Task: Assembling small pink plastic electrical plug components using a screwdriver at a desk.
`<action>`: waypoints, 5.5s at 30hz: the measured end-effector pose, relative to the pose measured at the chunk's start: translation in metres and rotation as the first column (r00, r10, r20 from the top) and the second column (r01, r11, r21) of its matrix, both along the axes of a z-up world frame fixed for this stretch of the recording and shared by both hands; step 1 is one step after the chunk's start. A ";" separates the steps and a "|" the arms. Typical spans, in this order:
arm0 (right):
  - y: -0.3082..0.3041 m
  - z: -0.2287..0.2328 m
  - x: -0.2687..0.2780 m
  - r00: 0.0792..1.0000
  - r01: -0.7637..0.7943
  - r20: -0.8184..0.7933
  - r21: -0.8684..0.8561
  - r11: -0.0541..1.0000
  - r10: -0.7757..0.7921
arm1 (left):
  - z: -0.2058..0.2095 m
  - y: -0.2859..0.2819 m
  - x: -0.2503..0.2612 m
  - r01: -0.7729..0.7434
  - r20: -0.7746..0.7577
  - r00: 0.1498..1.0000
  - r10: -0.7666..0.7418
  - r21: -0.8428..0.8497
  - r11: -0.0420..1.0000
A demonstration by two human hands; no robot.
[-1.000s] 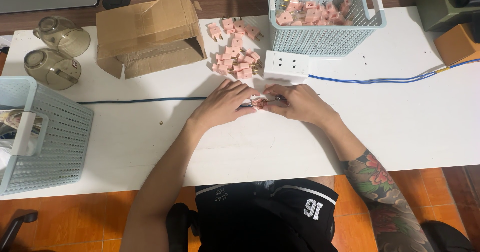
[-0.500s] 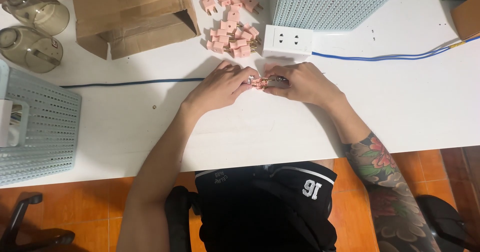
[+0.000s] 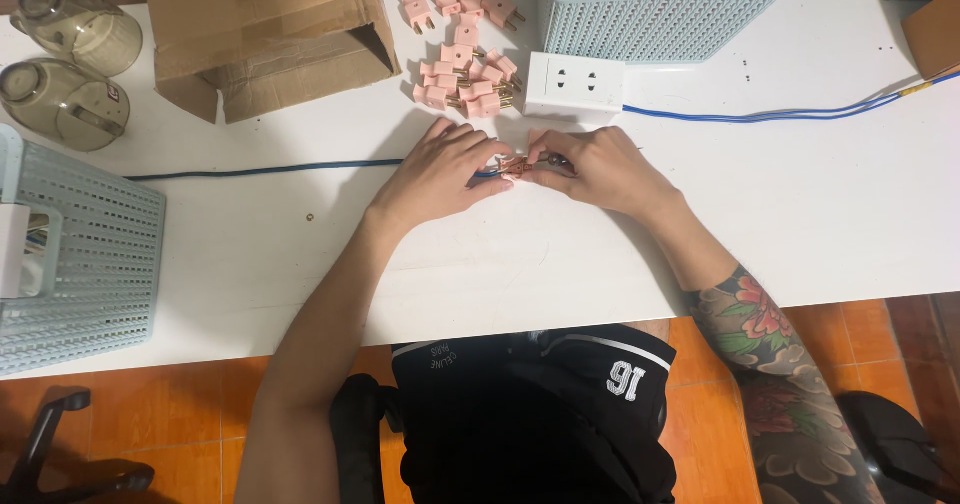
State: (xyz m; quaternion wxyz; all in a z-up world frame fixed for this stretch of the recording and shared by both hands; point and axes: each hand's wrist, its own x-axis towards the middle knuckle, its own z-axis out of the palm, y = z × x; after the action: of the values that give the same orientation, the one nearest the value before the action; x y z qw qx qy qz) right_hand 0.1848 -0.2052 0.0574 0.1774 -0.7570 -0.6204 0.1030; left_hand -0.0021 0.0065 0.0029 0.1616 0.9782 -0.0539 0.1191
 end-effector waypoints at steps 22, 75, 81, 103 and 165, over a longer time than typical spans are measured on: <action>0.002 0.006 -0.003 0.999 -0.006 -0.043 -0.037 0.999 0.005 | -0.002 -0.002 0.004 -0.052 -0.030 0.998 0.052 0.015 0.999; -0.009 -0.003 0.015 0.999 0.031 -0.016 -0.034 0.999 -0.031 | -0.021 -0.006 0.010 -0.076 0.273 0.958 0.087 -0.049 0.996; -0.001 0.018 0.006 0.998 -0.012 -0.050 0.247 0.969 0.025 | -0.024 -0.026 0.016 -0.096 0.299 0.949 0.103 -0.036 0.995; -0.001 -0.025 0.010 0.830 0.280 -0.522 0.692 0.665 0.194 | -0.030 -0.031 0.020 -0.105 0.250 0.957 0.145 -0.165 0.981; 0.006 -0.049 0.001 0.800 0.159 -0.523 0.656 0.737 0.293 | -0.031 -0.019 0.017 -0.005 0.294 0.955 0.032 -0.093 0.996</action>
State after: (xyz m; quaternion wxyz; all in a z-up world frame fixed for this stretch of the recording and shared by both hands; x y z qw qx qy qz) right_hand 0.1862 -0.1997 0.0088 0.6190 -0.5445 -0.5550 0.1111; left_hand 0.0153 -0.0130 -0.0280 0.1951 0.9414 -0.0629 0.2678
